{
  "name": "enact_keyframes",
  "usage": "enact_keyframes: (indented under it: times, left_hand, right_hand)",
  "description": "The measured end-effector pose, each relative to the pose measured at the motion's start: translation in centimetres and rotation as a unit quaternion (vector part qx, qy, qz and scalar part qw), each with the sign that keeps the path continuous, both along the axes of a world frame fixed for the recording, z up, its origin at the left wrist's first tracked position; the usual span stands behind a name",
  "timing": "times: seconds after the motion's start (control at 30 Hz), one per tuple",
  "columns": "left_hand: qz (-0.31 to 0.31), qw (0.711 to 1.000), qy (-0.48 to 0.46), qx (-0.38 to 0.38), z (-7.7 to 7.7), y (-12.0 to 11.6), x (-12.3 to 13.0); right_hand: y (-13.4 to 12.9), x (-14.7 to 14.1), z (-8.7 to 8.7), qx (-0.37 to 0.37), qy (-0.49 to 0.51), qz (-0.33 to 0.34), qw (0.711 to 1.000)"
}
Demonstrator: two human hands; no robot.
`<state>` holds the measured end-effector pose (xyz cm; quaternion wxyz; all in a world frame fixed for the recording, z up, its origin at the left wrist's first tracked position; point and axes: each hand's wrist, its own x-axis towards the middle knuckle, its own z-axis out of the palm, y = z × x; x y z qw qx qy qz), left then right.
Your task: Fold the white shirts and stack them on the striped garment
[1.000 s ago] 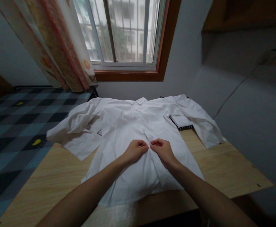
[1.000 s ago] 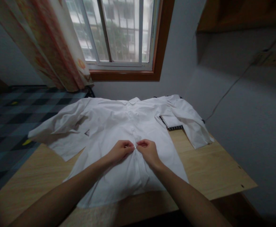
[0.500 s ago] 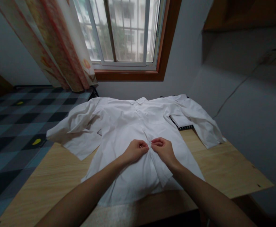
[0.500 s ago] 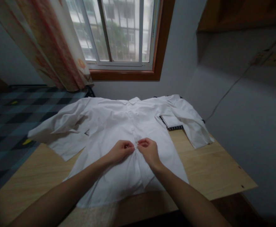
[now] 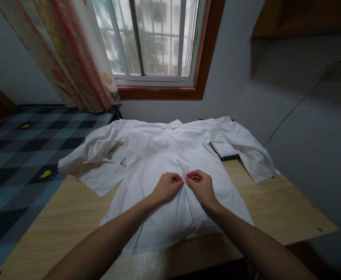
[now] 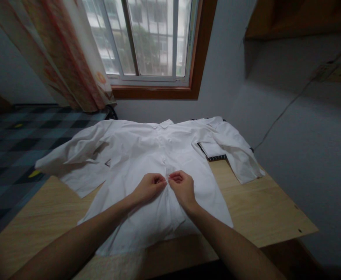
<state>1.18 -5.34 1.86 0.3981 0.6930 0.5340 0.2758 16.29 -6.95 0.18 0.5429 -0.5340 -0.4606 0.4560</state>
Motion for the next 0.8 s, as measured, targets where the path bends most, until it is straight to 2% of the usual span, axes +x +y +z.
enact_keyframes:
  times: [0.17, 0.27, 0.4, 0.5, 0.6, 0.7, 0.8]
  left_hand:
    - [0.016, 0.998, -0.038, -0.051, -0.3, 0.3, -0.1]
    - [0.011, 0.992, -0.078, -0.098, -0.1, 0.4, -0.3]
    - [0.009, 0.987, -0.094, -0.130, 0.2, 0.4, -0.4]
    - [0.006, 0.985, -0.102, -0.136, 0.1, 0.3, -0.4]
    - [0.008, 0.982, -0.120, -0.144, 0.0, 0.3, -0.3]
    - [0.026, 0.973, -0.143, -0.181, 0.2, 0.2, -0.1]
    - [0.049, 0.964, -0.155, -0.210, 0.8, 0.0, 0.0]
  right_hand:
    - [0.2, 0.3, 0.4, -0.070, 0.111, 0.039, 0.991]
    - [0.4, 0.6, 0.5, -0.098, 0.125, 0.068, 0.985]
    - [0.6, 0.8, 0.3, -0.099, 0.124, 0.089, 0.983]
    - [0.8, 0.8, 0.0, -0.069, 0.086, 0.096, 0.989]
    - [0.5, 0.6, -0.2, -0.005, -0.009, 0.077, 0.997]
    - [-0.2, 0.0, 0.0, 0.045, -0.101, 0.053, 0.992]
    - [-0.9, -0.5, 0.3, 0.072, -0.138, 0.038, 0.987]
